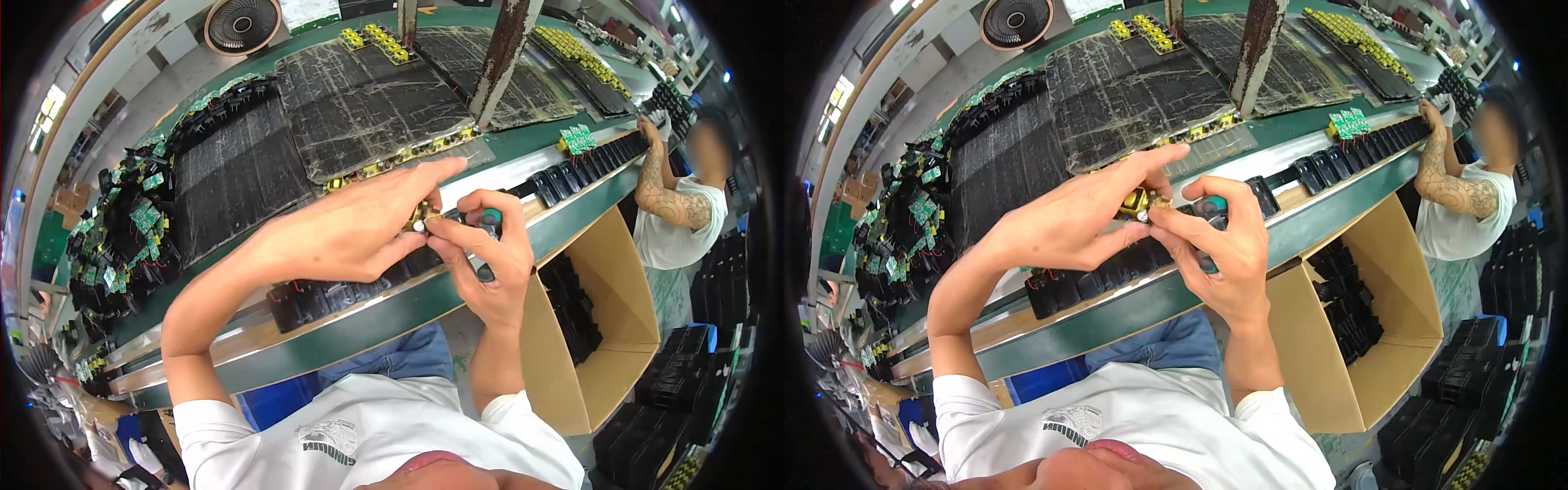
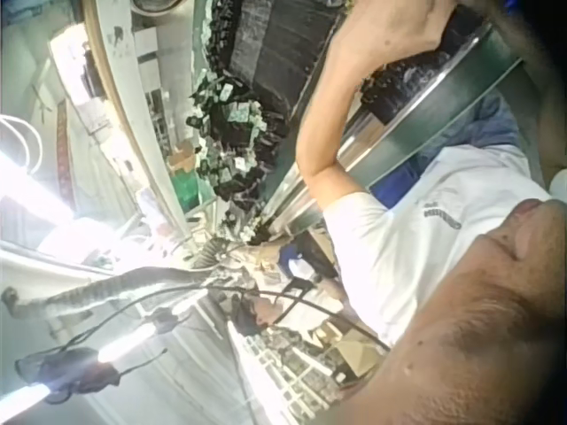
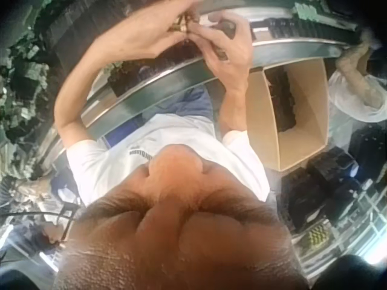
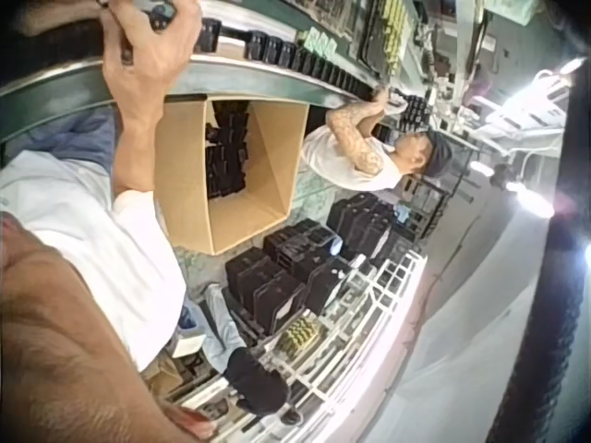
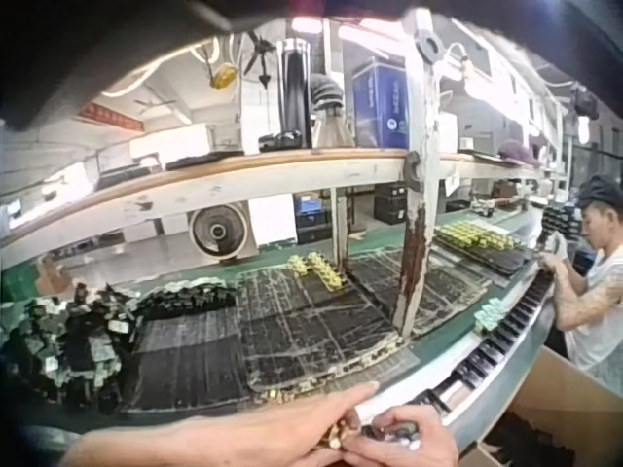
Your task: Assembling electronic components onto circuit boards on a production line.
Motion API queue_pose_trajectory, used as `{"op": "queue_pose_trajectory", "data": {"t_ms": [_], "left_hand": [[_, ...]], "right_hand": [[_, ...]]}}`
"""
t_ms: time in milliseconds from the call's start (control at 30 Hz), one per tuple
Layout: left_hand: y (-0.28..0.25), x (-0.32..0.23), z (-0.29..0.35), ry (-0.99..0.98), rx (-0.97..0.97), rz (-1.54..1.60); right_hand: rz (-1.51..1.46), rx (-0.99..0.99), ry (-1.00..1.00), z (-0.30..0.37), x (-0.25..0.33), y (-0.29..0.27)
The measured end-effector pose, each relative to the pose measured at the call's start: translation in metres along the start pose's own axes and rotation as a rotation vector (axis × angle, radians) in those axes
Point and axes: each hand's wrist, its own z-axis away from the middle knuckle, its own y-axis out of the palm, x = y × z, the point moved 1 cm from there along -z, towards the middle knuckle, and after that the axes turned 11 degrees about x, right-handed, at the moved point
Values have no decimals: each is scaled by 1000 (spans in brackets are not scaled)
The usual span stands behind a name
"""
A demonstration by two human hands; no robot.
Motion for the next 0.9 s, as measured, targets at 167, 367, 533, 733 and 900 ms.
{"op": "queue_pose_trajectory", "data": {"t_ms": [167, 367, 533, 733, 900], "left_hand": [[10, -28, 30, -101, -22, 222], [14, -50, 51, -269, -70, 421], [34, -41, 62, 21, -506, 10], [41, -27, 81, 14, -598, -141], [57, -1, 103, -205, -408, -173]], "right_hand": [[-194, -165, 93, 5, 29, 7], [-365, -199, 82, 8, 35, 28], [-1022, -221, 213, 10, 36, 67], [-1532, -123, 422, 10, 42, 93], [-1154, -192, 348, 9, 20, 94]]}}
